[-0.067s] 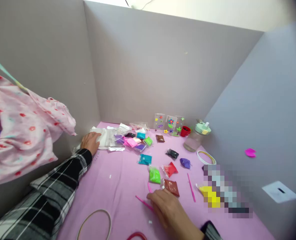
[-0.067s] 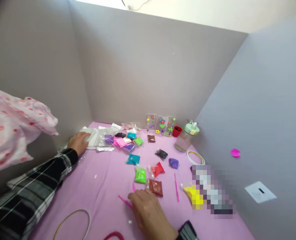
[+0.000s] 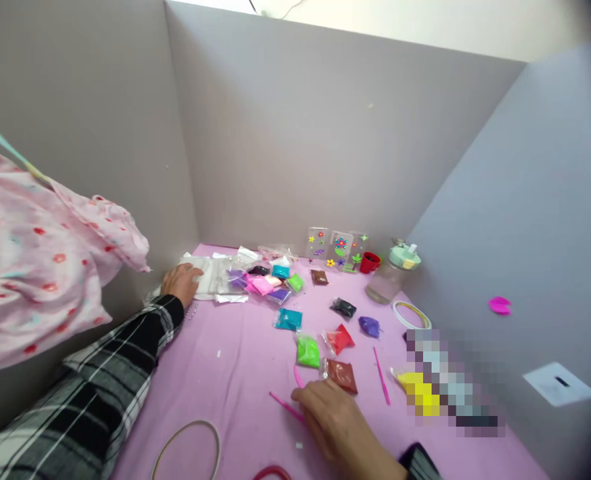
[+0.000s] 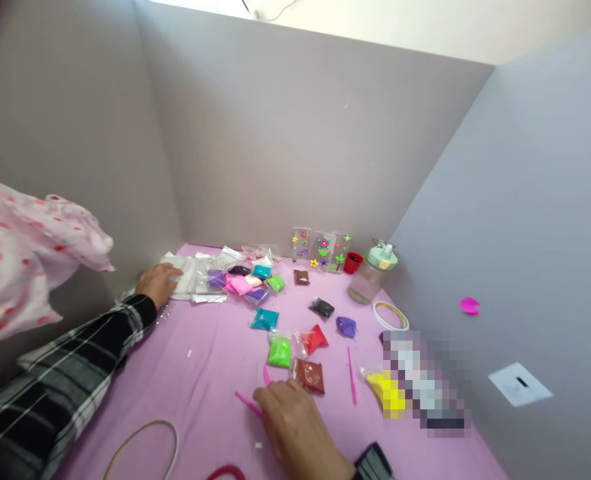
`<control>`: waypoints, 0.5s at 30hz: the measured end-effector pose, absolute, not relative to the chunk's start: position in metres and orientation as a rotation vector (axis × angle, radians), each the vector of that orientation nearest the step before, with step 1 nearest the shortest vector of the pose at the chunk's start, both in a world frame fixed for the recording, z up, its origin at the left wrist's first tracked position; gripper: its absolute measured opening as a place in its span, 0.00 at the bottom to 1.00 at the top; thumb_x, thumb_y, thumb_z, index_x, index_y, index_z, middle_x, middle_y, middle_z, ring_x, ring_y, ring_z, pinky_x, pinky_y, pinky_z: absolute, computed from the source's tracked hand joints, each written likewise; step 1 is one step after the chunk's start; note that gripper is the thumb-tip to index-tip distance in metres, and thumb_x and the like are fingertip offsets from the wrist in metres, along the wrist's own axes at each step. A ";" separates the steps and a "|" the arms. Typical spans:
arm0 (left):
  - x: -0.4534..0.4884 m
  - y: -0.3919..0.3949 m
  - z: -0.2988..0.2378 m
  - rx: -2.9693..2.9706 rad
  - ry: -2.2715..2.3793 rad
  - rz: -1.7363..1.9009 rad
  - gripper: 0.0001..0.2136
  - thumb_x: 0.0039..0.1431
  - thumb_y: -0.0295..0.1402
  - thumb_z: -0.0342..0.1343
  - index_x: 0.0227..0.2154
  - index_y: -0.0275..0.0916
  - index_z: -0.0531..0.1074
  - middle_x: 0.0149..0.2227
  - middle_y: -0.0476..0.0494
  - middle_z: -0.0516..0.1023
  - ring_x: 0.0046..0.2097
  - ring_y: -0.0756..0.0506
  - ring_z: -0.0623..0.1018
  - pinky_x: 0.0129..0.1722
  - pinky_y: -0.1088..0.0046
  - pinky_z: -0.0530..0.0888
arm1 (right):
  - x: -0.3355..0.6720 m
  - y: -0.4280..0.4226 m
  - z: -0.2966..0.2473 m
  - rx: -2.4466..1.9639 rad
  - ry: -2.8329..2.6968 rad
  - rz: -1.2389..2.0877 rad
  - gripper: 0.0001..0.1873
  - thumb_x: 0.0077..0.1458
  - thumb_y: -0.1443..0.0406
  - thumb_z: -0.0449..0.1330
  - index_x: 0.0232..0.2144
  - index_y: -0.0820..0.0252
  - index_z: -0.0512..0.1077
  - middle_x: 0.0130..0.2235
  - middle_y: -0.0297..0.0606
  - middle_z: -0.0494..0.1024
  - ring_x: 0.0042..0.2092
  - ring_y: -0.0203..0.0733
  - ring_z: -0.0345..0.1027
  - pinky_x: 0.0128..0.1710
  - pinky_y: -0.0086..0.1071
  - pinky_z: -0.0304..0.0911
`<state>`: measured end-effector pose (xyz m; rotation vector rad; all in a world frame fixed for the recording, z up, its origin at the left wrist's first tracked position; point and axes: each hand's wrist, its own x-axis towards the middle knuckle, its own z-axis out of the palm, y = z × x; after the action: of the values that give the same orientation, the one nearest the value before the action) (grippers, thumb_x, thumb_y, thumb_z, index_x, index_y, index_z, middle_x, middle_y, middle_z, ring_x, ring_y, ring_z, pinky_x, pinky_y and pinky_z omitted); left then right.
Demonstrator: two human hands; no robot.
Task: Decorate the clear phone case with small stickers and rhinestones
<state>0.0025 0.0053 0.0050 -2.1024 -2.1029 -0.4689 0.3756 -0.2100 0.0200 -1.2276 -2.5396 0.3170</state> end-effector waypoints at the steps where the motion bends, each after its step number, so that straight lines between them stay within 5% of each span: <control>1: 0.004 0.007 0.008 -2.123 -2.092 -0.451 0.15 0.63 0.37 0.56 0.50 0.37 0.71 0.57 0.39 0.70 0.58 0.37 0.70 0.57 0.48 0.67 | 0.376 -0.210 0.019 -1.214 -2.547 0.308 0.12 0.62 0.75 0.49 0.42 0.57 0.68 0.35 0.39 0.76 0.35 0.45 0.69 0.36 0.35 0.61; 9: 0.024 0.016 0.015 -2.234 -2.029 -0.342 0.15 0.60 0.39 0.59 0.47 0.37 0.73 0.59 0.38 0.69 0.63 0.35 0.64 0.62 0.44 0.59 | 0.375 -0.211 0.014 -1.158 -2.542 0.253 0.14 0.58 0.77 0.50 0.41 0.56 0.66 0.34 0.37 0.76 0.33 0.44 0.68 0.37 0.35 0.59; 15: 0.029 0.021 0.002 -2.181 -2.129 -0.457 0.16 0.62 0.39 0.58 0.49 0.37 0.72 0.59 0.38 0.69 0.61 0.36 0.68 0.60 0.45 0.63 | 0.374 -0.211 0.014 -1.172 -2.535 0.221 0.12 0.59 0.76 0.51 0.39 0.57 0.67 0.32 0.36 0.75 0.32 0.42 0.67 0.38 0.34 0.58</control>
<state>0.0289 0.0213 0.0021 -2.1812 -2.1286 -0.4566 0.3741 -0.2106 0.0140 -1.1719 -2.5354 0.2213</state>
